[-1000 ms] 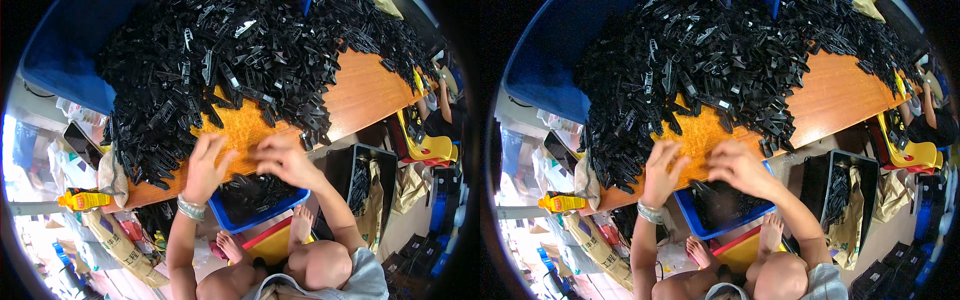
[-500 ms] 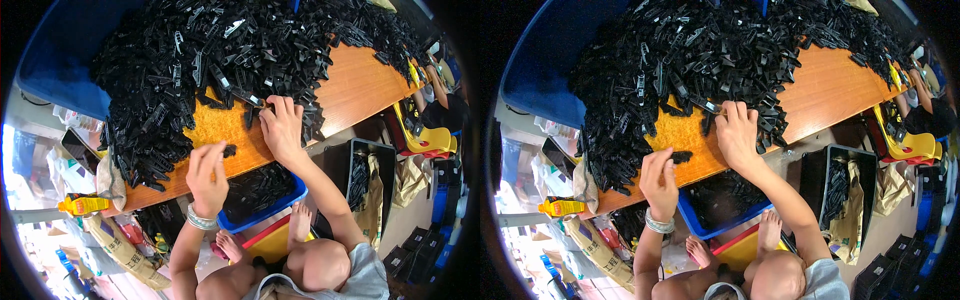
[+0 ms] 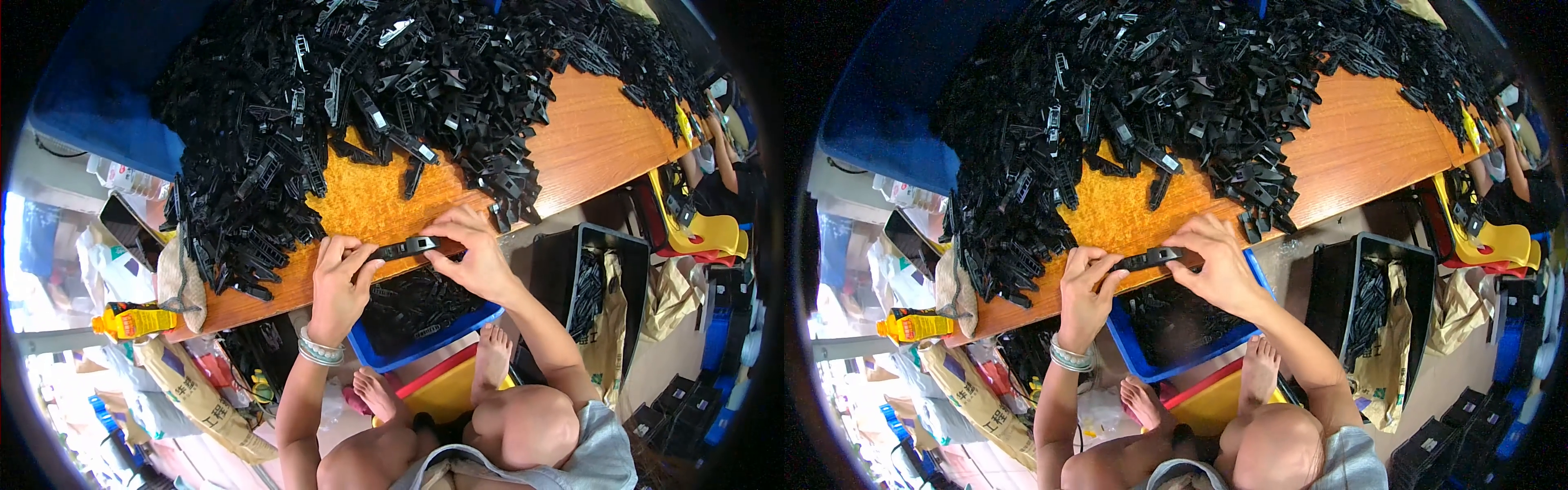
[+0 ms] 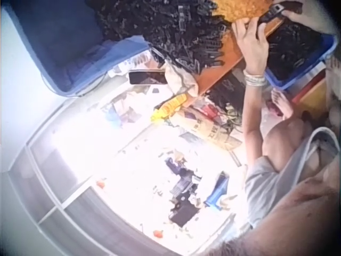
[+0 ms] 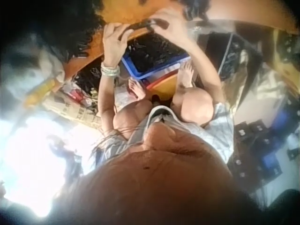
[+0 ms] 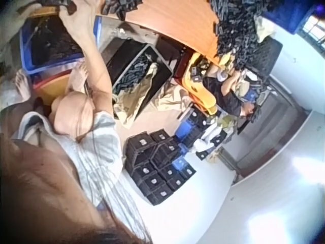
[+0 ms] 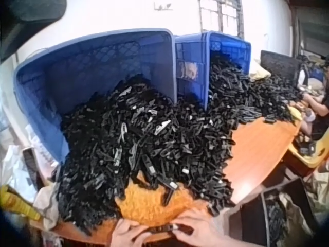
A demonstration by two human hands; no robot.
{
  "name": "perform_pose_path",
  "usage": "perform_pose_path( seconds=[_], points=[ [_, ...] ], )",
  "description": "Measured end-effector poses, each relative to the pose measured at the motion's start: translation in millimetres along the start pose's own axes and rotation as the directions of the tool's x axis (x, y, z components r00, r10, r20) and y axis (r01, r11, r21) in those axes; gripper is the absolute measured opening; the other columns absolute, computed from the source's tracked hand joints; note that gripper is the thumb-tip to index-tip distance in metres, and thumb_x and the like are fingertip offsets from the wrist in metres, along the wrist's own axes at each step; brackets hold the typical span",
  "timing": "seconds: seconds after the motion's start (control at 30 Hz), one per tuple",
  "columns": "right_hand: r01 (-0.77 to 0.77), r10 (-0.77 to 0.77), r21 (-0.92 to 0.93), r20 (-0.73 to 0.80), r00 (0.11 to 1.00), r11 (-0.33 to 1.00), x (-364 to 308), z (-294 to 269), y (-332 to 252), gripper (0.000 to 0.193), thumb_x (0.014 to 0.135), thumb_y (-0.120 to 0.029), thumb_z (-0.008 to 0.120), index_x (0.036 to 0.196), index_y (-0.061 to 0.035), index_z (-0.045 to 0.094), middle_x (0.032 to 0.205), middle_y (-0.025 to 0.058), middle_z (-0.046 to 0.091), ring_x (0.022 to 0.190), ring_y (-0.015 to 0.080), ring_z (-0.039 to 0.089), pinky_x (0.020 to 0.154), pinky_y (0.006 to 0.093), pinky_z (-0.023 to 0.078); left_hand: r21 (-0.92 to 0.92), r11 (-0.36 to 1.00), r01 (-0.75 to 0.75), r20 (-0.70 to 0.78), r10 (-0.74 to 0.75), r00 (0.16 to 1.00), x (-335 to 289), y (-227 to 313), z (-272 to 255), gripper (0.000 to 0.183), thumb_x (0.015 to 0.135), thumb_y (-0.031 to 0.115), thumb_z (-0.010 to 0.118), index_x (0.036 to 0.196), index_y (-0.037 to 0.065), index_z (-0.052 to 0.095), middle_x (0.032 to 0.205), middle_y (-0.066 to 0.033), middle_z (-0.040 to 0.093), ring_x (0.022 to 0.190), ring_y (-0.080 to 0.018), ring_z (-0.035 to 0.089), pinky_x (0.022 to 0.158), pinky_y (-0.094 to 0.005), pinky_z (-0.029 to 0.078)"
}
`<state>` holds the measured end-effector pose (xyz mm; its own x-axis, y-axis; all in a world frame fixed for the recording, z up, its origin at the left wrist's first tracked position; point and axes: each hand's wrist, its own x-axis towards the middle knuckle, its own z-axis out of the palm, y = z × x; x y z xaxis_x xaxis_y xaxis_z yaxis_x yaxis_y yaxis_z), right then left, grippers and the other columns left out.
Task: The person assembles plastic components by hand and places the finished pieces into a blue container.
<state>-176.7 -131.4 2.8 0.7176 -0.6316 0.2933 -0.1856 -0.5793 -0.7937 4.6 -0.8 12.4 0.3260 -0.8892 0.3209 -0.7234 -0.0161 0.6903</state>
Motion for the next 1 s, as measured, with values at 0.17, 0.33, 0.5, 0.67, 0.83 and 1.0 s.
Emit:
perform_pose_path(
  seconds=[0.17, 0.33, 0.5, 0.67, 0.83, 1.0],
  points=[
    [-0.029, 0.021, 0.084, 0.093, 0.995, 0.996, 4, -12, 1, 0.027, 0.072, -0.007, 0.077, 0.099, -0.0036, 0.073, 0.09, 0.0063, 0.062, 0.089, 0.0243, 0.057, 0.083, 0.0347, 0.042, -0.048, 0.999, -0.019, 0.028, 0.021, 0.999, -3, -2, 2, 0.019, 0.076, 0.0, 0.073, 0.095, -0.002, 0.069, 0.087, -0.0108, 0.054, 0.083, -0.0271, 0.053, 0.071, -0.0361, 0.046],
    [0.01, -0.021, 0.078, 0.138, 0.99, 0.997, 4, -3, 4, 0.025, 0.071, -0.011, 0.078, 0.095, -0.0057, 0.075, 0.095, 0.0045, 0.061, 0.096, 0.025, 0.053, 0.085, 0.0378, 0.039, -0.01, 0.989, -0.148, 0.051, 0.148, 0.988, -1, 1, 9, 0.02, 0.076, -0.002, 0.073, 0.095, -0.003, 0.067, 0.088, -0.0112, 0.056, 0.083, -0.028, 0.054, 0.072, -0.0366, 0.047],
    [0.092, -0.082, -0.054, 0.157, 0.984, 0.994, -9, -7, -4, 0.032, 0.071, -0.02, 0.08, 0.101, -0.0087, 0.074, 0.097, 0.005, 0.057, 0.1, 0.0249, 0.052, 0.087, 0.0386, 0.039, -0.071, 0.996, -0.057, 0.185, 0.069, 0.98, 13, 2, -3, 0.027, 0.073, 0.008, 0.08, 0.095, -0.003, 0.069, 0.09, -0.0112, 0.058, 0.085, -0.0287, 0.056, 0.077, -0.0364, 0.049],
    [0.01, -0.226, -0.51, -0.363, 0.904, 0.86, -31, -33, -1, 0.027, 0.07, -0.015, 0.081, 0.091, -0.0094, 0.065, 0.094, 0.0062, 0.057, 0.089, 0.0255, 0.053, 0.078, 0.0391, 0.039, 0.001, 1.0, -0.013, 0.014, 0.013, 1.0, 36, 11, 25, 0.038, 0.075, 0.022, 0.081, 0.1, -0.003, 0.067, 0.095, -0.0136, 0.06, 0.089, -0.0309, 0.06, 0.08, -0.0369, 0.05],
    [-0.091, -0.207, -0.622, -0.389, 0.898, 0.777, -29, -23, 18, 0.029, 0.07, -0.01, 0.08, 0.093, -0.01, 0.062, 0.102, 0.0062, 0.057, 0.095, 0.0264, 0.053, 0.078, 0.0386, 0.037, 0.194, 0.972, -0.131, 0.041, 0.125, 0.991, 79, 9, 61, 0.025, 0.087, 0.013, 0.066, 0.107, 0.002, 0.056, 0.098, -0.0171, 0.054, 0.09, -0.036, 0.057, 0.075, -0.0456, 0.049],
    [0.104, -0.227, -0.298, -0.417, 0.88, 0.949, -23, -3, 16, 0.015, 0.086, -0.005, 0.068, 0.1, -0.0062, 0.064, 0.097, 0.0104, 0.06, 0.075, 0.0225, 0.061, 0.061, 0.0311, 0.046, 0.347, 0.908, -0.237, 0.068, 0.228, 0.971, 48, 16, 44, 0.018, 0.084, 0.008, 0.067, 0.099, 0.002, 0.058, 0.098, -0.0172, 0.055, 0.086, -0.0366, 0.056, 0.077, -0.0456, 0.048]
  ],
)
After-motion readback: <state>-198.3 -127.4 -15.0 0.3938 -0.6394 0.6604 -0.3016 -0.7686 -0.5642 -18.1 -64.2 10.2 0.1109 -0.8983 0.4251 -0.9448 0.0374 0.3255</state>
